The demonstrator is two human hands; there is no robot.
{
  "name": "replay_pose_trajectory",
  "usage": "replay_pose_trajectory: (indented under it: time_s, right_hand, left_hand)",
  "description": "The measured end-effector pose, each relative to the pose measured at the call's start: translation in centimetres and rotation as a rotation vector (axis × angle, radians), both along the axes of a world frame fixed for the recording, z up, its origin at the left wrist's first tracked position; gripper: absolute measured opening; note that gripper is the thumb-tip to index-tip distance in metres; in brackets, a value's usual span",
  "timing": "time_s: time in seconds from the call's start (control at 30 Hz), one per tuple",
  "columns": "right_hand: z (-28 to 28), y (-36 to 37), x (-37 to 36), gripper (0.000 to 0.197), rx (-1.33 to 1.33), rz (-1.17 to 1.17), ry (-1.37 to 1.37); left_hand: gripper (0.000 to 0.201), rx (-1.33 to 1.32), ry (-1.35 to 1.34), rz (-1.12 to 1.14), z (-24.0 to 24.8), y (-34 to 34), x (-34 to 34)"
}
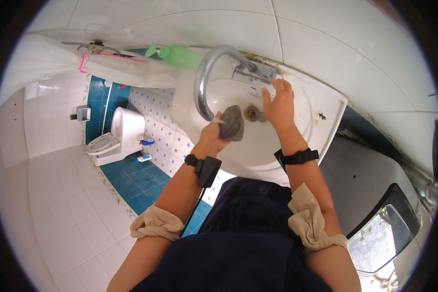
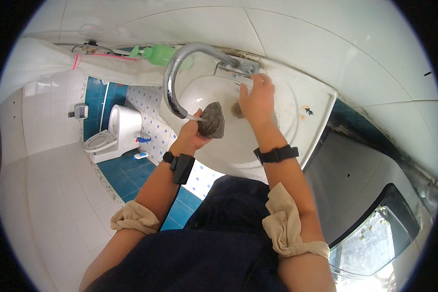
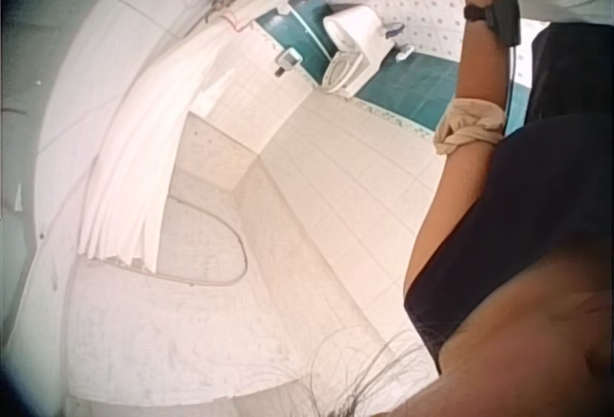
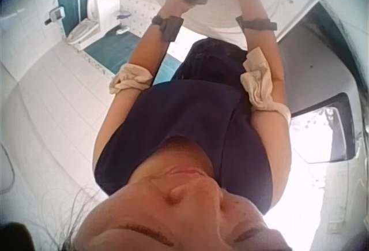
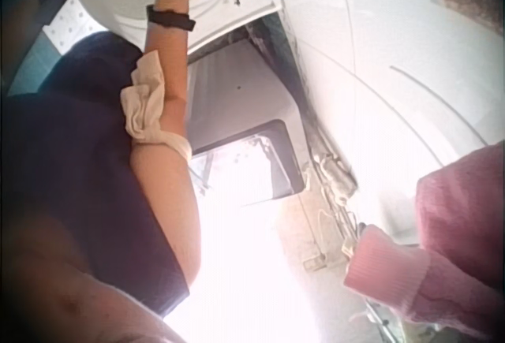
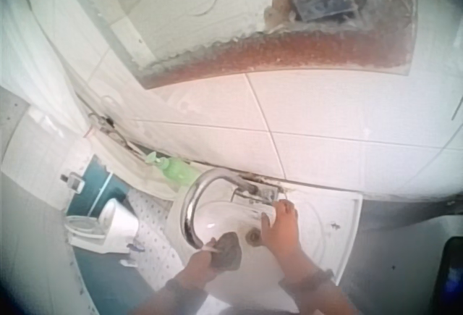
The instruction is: The person cleans the bathroom doorway and interior surfaces. They wipe the door frame and track with a cloth, rinse the cloth in the sink, and then wipe the wall tiles and surfaces around the sink and washing machine.
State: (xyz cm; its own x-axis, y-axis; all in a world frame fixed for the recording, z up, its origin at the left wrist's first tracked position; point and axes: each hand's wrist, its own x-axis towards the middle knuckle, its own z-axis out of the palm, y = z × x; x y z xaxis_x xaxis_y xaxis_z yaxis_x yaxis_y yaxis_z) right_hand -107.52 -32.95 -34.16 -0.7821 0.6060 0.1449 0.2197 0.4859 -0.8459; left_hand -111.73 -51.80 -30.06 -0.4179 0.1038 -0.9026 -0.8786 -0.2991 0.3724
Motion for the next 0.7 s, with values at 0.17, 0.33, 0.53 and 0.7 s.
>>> replay_pose_trajectory:
  time_s: [0.17,0.33,0.53,0.7]
  right_hand:
    - [-0.3,0.1,-0.7,0.050,-0.018,0.052,-0.182]
    - [0.0,-2.3,-1.3,0.060,-0.371,0.078,-0.230]
    - [-0.9,-6.7,1.5,0.080,-0.111,0.176,-0.042]
    - [1.3,-8.5,3.0,0.059,-0.532,0.236,0.001]
  left_hand:
    - [0.036,0.001,-0.013,0.018,-0.3,-0.4,0.1]
    - [0.039,0.026,-0.032,0.038,0.1,-0.6,0.4]
    - [0.037,0.076,-0.077,0.039,-0.2,-0.7,0.5]
    - [0.045,0.255,-0.002,-0.187,1.0,0.9,1.8]
